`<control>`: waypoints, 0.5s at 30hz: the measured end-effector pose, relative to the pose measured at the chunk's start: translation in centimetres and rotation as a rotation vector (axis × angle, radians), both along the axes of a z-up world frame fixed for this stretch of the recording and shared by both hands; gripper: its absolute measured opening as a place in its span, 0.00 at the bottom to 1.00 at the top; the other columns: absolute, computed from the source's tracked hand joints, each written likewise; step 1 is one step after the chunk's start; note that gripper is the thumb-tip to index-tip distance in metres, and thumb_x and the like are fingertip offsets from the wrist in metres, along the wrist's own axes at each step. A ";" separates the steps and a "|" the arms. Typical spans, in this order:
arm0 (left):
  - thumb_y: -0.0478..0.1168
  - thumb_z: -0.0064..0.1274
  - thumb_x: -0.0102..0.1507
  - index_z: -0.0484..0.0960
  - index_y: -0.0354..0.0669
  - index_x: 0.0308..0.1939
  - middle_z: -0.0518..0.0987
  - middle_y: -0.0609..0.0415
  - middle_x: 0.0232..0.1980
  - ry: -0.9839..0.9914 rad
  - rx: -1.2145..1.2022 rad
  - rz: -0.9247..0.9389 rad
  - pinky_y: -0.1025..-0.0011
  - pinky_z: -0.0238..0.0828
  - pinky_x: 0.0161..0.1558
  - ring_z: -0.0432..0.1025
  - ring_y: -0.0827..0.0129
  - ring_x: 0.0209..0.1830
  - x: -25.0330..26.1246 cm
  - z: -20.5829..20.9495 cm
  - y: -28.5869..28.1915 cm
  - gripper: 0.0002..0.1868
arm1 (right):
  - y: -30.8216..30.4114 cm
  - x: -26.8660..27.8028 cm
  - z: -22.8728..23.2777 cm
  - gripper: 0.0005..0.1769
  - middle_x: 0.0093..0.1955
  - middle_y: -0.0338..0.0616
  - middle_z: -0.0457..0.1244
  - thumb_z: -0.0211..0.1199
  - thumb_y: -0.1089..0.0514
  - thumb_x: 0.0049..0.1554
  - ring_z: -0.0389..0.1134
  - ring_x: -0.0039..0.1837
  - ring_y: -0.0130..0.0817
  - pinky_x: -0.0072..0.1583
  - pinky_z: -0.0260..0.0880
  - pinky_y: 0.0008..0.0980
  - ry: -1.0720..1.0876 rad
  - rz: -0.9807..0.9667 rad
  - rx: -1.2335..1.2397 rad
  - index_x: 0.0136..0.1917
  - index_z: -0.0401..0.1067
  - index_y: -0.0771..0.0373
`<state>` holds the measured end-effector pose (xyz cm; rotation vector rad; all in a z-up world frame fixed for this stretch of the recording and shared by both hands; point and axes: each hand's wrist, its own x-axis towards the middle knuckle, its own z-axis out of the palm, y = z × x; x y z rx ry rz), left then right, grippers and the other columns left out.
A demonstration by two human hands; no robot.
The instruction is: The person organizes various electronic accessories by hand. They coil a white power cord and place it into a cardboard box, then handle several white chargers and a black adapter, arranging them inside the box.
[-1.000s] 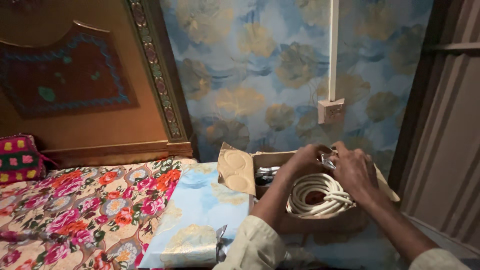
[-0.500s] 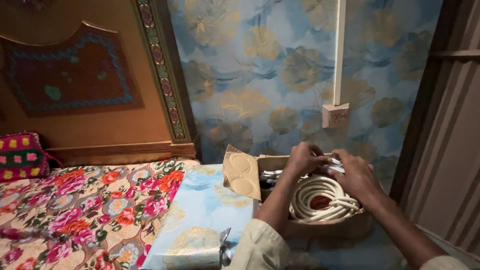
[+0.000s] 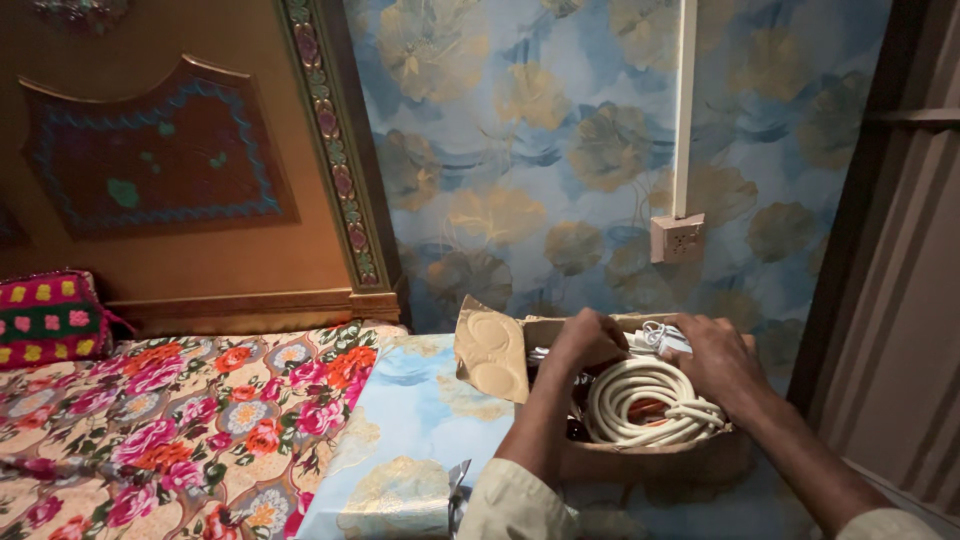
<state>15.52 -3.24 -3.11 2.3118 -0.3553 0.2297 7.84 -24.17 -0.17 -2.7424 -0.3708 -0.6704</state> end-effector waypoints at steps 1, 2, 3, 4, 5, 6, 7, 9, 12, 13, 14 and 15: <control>0.42 0.66 0.50 0.91 0.47 0.39 0.87 0.44 0.38 -0.040 0.023 0.040 0.61 0.81 0.47 0.83 0.54 0.39 0.1 -0.2 -0.2 0.14 | 0.0 0.0 0.0 0.27 0.59 0.44 0.69 0.66 0.42 0.55 0.67 0.66 0.45 0.66 0.66 0.50 0.007 -0.004 0.007 0.65 0.72 0.51; 0.42 0.64 0.52 0.91 0.47 0.40 0.86 0.42 0.39 -0.080 0.046 0.080 0.60 0.79 0.48 0.83 0.52 0.40 0.2 -0.3 -0.6 0.14 | 0.1 -0.1 0.0 0.27 0.59 0.44 0.69 0.66 0.42 0.55 0.67 0.66 0.45 0.66 0.66 0.50 0.015 -0.008 0.014 0.65 0.72 0.51; 0.43 0.63 0.53 0.91 0.46 0.41 0.86 0.41 0.41 -0.118 0.068 0.120 0.59 0.78 0.50 0.82 0.49 0.42 0.0 -0.3 -0.8 0.14 | 0.2 -0.2 0.1 0.27 0.58 0.44 0.70 0.66 0.42 0.55 0.67 0.66 0.45 0.66 0.66 0.50 0.024 -0.011 0.020 0.65 0.72 0.51; 0.42 0.62 0.54 0.91 0.47 0.43 0.85 0.40 0.42 -0.100 0.055 0.151 0.58 0.77 0.51 0.81 0.48 0.45 -0.4 -0.2 -0.8 0.14 | 0.2 -0.4 0.1 0.27 0.58 0.44 0.69 0.66 0.43 0.55 0.67 0.66 0.45 0.66 0.66 0.50 0.027 -0.013 0.015 0.65 0.72 0.51; 0.41 0.62 0.54 0.91 0.48 0.44 0.85 0.39 0.44 -0.084 0.041 0.182 0.57 0.76 0.53 0.80 0.48 0.47 -0.9 -0.1 -1.0 0.14 | 0.2 -0.5 0.3 0.26 0.58 0.45 0.69 0.66 0.43 0.55 0.67 0.66 0.45 0.66 0.66 0.51 0.028 -0.015 0.011 0.65 0.71 0.51; 0.40 0.61 0.54 0.91 0.49 0.45 0.84 0.38 0.45 -0.069 0.028 0.212 0.57 0.75 0.54 0.79 0.47 0.49 -1.6 0.2 -1.1 0.15 | 0.3 -0.7 0.4 0.26 0.58 0.45 0.69 0.66 0.43 0.56 0.67 0.65 0.46 0.65 0.66 0.51 0.029 -0.017 0.006 0.65 0.71 0.51; 0.40 0.60 0.55 0.90 0.49 0.45 0.84 0.39 0.46 -0.060 0.037 0.209 0.56 0.75 0.54 0.79 0.47 0.50 -2.2 0.6 -1.0 0.15 | 0.3 -0.8 0.5 0.26 0.58 0.45 0.69 0.66 0.43 0.56 0.67 0.65 0.46 0.65 0.66 0.50 0.022 -0.014 0.004 0.64 0.71 0.52; 0.41 0.59 0.55 0.90 0.49 0.45 0.84 0.40 0.48 -0.043 0.055 0.204 0.55 0.75 0.55 0.79 0.48 0.51 -3.4 1.4 -0.8 0.15 | 0.3 -1.2 0.7 0.25 0.58 0.46 0.69 0.66 0.43 0.56 0.67 0.65 0.46 0.65 0.67 0.50 0.008 -0.007 0.000 0.63 0.72 0.53; 0.42 0.61 0.54 0.89 0.49 0.47 0.85 0.39 0.47 0.014 0.057 0.177 0.56 0.75 0.54 0.80 0.49 0.51 -4.4 2.1 -0.3 0.17 | 0.5 -1.5 1.0 0.24 0.57 0.46 0.70 0.65 0.44 0.57 0.68 0.65 0.46 0.65 0.67 0.51 0.035 -0.013 0.018 0.63 0.71 0.54; 0.42 0.61 0.54 0.89 0.49 0.47 0.85 0.39 0.47 0.013 0.091 0.167 0.56 0.75 0.54 0.80 0.49 0.51 -4.3 2.1 -0.3 0.17 | 0.5 -1.6 1.1 0.24 0.57 0.46 0.70 0.65 0.44 0.56 0.68 0.65 0.46 0.65 0.67 0.50 0.033 -0.024 0.011 0.63 0.72 0.54; 0.42 0.62 0.53 0.89 0.48 0.46 0.84 0.40 0.48 0.011 0.125 0.158 0.56 0.75 0.53 0.79 0.49 0.51 -4.1 2.0 -0.2 0.17 | 0.7 -1.7 1.1 0.24 0.57 0.46 0.70 0.65 0.44 0.56 0.68 0.65 0.45 0.65 0.67 0.49 0.032 -0.035 0.004 0.63 0.72 0.53; 0.42 0.62 0.53 0.89 0.48 0.46 0.84 0.41 0.48 0.012 0.156 0.147 0.56 0.75 0.53 0.79 0.50 0.51 -3.6 1.8 -0.2 0.17 | 0.7 -1.7 1.1 0.24 0.57 0.46 0.70 0.65 0.44 0.56 0.68 0.65 0.45 0.65 0.68 0.49 0.033 -0.046 -0.007 0.63 0.72 0.53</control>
